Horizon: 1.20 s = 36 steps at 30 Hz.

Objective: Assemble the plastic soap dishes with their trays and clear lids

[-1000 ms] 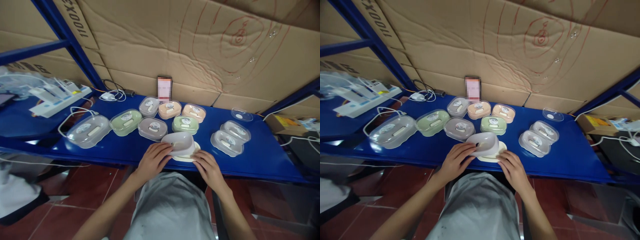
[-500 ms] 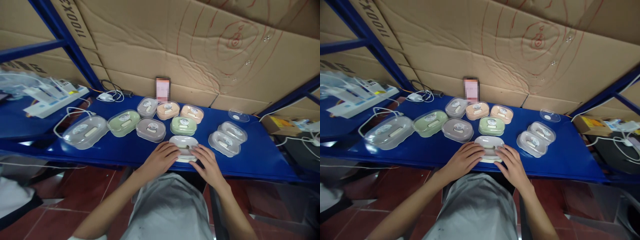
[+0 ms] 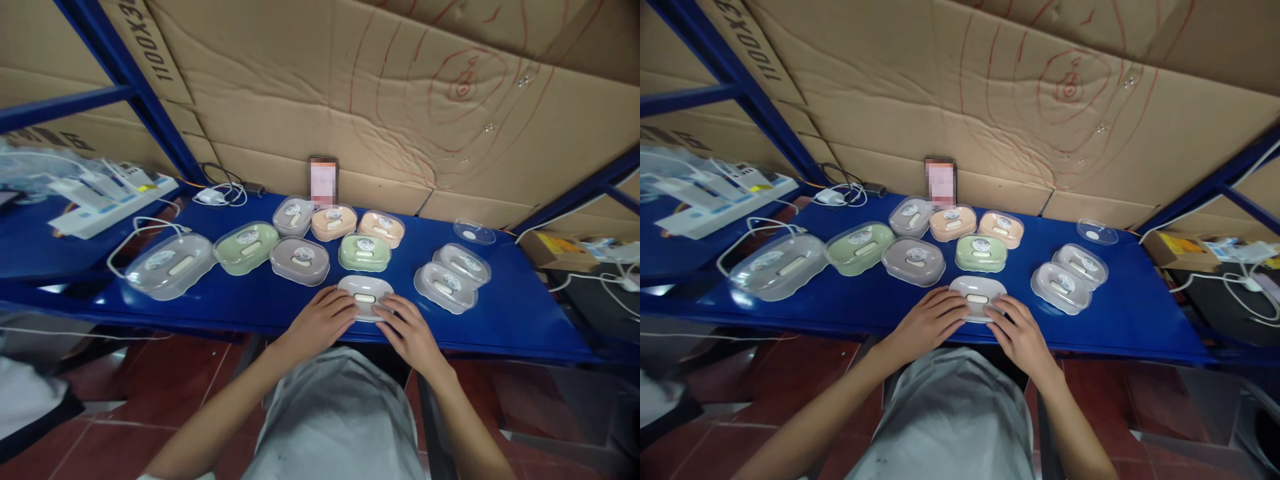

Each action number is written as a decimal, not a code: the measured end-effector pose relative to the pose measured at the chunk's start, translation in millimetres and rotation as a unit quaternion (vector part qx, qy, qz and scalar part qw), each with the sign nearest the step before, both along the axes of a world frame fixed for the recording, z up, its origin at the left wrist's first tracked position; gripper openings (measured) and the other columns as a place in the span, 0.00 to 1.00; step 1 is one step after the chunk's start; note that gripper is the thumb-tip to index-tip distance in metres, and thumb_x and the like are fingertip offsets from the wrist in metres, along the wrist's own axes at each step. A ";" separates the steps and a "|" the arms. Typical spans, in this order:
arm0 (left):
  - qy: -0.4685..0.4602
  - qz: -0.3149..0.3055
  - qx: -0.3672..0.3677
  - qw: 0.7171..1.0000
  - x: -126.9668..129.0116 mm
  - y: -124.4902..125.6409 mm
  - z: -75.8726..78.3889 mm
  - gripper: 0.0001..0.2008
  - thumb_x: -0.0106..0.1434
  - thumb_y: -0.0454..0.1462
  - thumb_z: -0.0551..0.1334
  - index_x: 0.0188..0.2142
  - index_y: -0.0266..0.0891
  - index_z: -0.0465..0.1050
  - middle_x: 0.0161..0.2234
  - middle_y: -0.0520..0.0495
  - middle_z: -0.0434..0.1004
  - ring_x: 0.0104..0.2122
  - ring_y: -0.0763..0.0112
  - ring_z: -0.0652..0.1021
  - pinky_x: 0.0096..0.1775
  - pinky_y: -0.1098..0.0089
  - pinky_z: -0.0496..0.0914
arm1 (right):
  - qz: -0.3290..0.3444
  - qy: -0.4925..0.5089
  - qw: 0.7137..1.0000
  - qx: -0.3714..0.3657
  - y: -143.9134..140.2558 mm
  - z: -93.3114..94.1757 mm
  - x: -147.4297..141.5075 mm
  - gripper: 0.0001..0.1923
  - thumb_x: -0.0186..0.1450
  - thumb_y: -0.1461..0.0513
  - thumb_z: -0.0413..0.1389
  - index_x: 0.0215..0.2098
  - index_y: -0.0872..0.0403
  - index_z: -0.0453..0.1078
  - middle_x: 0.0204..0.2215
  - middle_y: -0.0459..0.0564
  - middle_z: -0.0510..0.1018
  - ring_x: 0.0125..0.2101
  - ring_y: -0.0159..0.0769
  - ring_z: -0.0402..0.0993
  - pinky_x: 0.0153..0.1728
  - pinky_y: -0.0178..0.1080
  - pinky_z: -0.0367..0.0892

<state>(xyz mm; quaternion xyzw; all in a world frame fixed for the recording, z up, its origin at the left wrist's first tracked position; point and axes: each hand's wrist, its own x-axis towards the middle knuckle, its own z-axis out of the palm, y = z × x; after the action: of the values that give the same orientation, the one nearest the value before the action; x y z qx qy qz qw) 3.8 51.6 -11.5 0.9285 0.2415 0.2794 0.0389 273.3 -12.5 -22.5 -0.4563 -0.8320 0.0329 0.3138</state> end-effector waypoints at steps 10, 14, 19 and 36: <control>-0.029 0.047 0.002 0.998 -4.6 -8.3 -6.8 0.13 0.76 0.36 0.61 0.58 0.39 0.74 0.63 0.35 0.73 0.64 0.52 0.74 0.64 0.49 0.73 | -0.290 -0.002 0.955 0.052 89.2 69.9 163.0 0.19 0.76 0.64 0.51 0.59 0.57 0.78 0.60 0.64 0.80 0.64 0.47 0.73 0.66 0.51 0.64; -0.058 0.066 -0.023 0.996 -5.9 -8.9 -9.3 0.12 0.76 0.35 0.62 0.56 0.40 0.75 0.64 0.36 0.72 0.64 0.52 0.75 0.63 0.51 0.75 | -0.367 0.002 0.930 -0.025 153.4 88.9 241.1 0.10 0.70 0.67 0.58 0.43 0.61 0.82 0.47 0.66 0.84 0.47 0.44 0.81 0.51 0.47 0.69; -0.062 0.067 -0.035 0.995 -5.7 -8.3 -10.0 0.12 0.75 0.35 0.62 0.56 0.41 0.75 0.63 0.36 0.73 0.63 0.52 0.76 0.62 0.51 0.76 | -0.417 0.026 0.905 -0.087 177.7 89.2 263.7 0.13 0.62 0.60 0.69 0.25 0.61 0.78 0.26 0.53 0.80 0.26 0.33 0.71 0.36 0.44 0.62; -0.150 0.051 -0.073 0.985 -11.9 -12.3 -15.2 0.16 0.72 0.39 0.69 0.57 0.42 0.72 0.74 0.33 0.57 0.71 0.49 0.69 0.64 0.50 0.75 | -0.118 0.386 0.857 -0.320 24.9 59.1 -8.6 0.28 0.72 0.38 0.55 0.55 0.47 0.79 0.32 0.45 0.72 0.23 0.29 0.59 0.23 0.34 0.60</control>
<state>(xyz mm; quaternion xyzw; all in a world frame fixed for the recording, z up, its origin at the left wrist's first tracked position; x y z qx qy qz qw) -8.0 39.3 -26.7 0.8575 0.2994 0.3984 0.1281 264.7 12.4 36.6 -0.5769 -0.5281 0.4331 0.4481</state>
